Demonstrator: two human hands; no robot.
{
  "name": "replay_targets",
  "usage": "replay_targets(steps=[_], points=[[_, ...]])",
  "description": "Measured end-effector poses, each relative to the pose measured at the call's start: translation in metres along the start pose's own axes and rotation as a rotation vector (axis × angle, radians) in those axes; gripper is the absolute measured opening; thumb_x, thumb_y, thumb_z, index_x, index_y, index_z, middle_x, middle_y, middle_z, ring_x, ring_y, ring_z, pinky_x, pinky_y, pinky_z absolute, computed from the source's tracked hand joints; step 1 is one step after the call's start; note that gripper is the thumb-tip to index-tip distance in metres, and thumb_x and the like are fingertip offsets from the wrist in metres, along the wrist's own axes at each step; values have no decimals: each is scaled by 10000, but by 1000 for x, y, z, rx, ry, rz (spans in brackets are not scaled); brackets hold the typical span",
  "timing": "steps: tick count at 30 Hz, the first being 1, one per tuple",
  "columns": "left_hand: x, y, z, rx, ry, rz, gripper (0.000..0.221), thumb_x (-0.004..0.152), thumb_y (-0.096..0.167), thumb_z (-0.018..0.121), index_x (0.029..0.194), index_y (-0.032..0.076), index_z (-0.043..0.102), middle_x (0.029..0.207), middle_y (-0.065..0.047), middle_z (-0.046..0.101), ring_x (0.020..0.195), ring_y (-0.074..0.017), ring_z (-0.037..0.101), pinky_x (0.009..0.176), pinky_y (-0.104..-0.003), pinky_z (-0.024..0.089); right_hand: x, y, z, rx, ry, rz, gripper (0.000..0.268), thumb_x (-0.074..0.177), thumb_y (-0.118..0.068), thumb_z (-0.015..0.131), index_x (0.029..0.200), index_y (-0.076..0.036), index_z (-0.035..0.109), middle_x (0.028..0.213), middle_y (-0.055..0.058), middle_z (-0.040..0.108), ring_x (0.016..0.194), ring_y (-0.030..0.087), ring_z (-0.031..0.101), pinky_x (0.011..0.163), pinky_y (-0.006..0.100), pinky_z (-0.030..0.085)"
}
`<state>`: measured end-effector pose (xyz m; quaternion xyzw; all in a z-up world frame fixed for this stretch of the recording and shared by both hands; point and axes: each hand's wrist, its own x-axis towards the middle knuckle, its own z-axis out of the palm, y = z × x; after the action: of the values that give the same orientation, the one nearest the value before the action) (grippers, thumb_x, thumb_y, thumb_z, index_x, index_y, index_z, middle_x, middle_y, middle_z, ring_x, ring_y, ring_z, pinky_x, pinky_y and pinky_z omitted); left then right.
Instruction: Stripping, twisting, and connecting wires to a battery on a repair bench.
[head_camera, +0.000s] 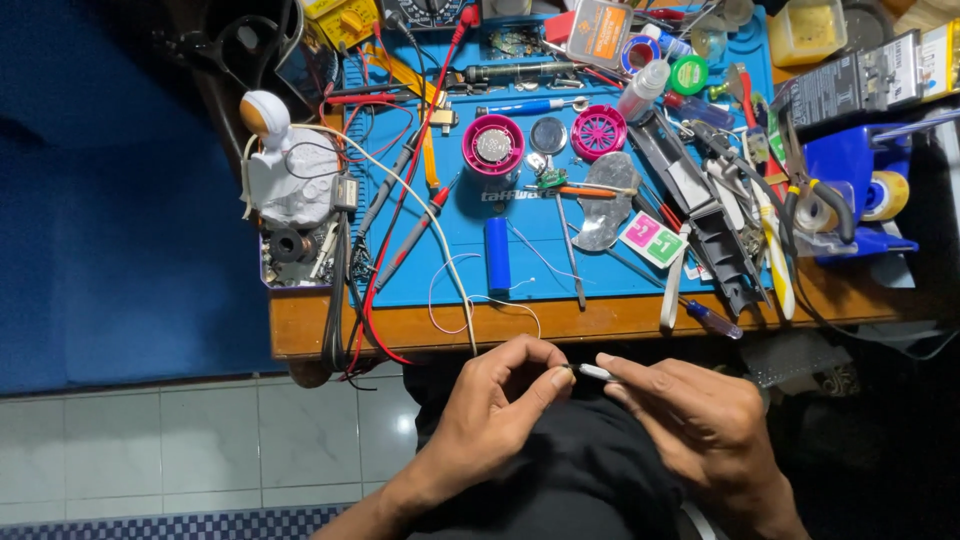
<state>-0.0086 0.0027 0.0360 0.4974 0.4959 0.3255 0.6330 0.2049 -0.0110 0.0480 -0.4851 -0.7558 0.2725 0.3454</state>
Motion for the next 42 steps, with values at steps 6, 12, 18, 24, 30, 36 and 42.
replay_targets(steps=[6, 12, 18, 24, 30, 36, 42], points=[[0, -22, 7, -320, -146, 174, 173, 1064, 252, 482, 986, 101, 511, 898, -19, 523, 837, -127, 532, 821, -288, 484, -5, -3, 11, 39, 26, 34, 316, 856, -68, 764, 1171, -64, 735, 807, 27, 767, 565, 95, 621, 576, 234, 506], [4, -27, 11, -348, -123, 285, 204, 1046, 253, 459, 902, 112, 484, 840, -24, 495, 762, -127, 466, 757, -281, 423, -10, -14, 21, 143, 61, 218, 318, 857, -54, 748, 1175, -65, 759, 691, 13, 692, 542, 62, 556, 527, 211, 451], [6, -33, 6, -352, -132, 177, 176, 1018, 188, 521, 858, 123, 552, 801, -18, 573, 758, -116, 535, 769, -281, 449, -18, -2, 26, 124, 71, 215, 321, 839, -60, 776, 1158, -87, 770, 680, -22, 689, 529, 43, 524, 513, 193, 443], [8, -45, 12, -604, -193, 33, 197, 1023, 185, 551, 855, 87, 514, 751, -58, 560, 710, -136, 576, 739, -269, 464, -20, 0, 28, 169, 86, 251, 310, 833, -56, 778, 1142, -80, 778, 684, -23, 713, 519, 37, 511, 482, 181, 419], [9, -51, 14, -663, -160, -85, 191, 1006, 125, 523, 822, 84, 494, 714, -78, 581, 679, -180, 601, 708, -289, 504, -21, 1, 32, 185, 112, 226, 301, 834, -36, 771, 1134, -62, 772, 913, 34, 827, 665, 55, 714, 654, 164, 575], [12, -53, 15, -738, -149, -70, 235, 988, 157, 557, 784, 97, 459, 681, -69, 556, 635, -182, 589, 682, -287, 475, -19, 0, 37, 202, 154, 259, 292, 835, -46, 777, 1125, -73, 779, 921, 23, 832, 631, 39, 677, 605, 163, 542], [12, -50, 17, -779, -113, -42, 175, 934, 34, 461, 765, 80, 452, 636, -60, 519, 582, -169, 544, 592, -260, 456, -20, -2, 43, 200, 177, 256, 291, 859, -56, 763, 1148, -91, 773, 744, -12, 753, 547, 40, 553, 526, 174, 463]])
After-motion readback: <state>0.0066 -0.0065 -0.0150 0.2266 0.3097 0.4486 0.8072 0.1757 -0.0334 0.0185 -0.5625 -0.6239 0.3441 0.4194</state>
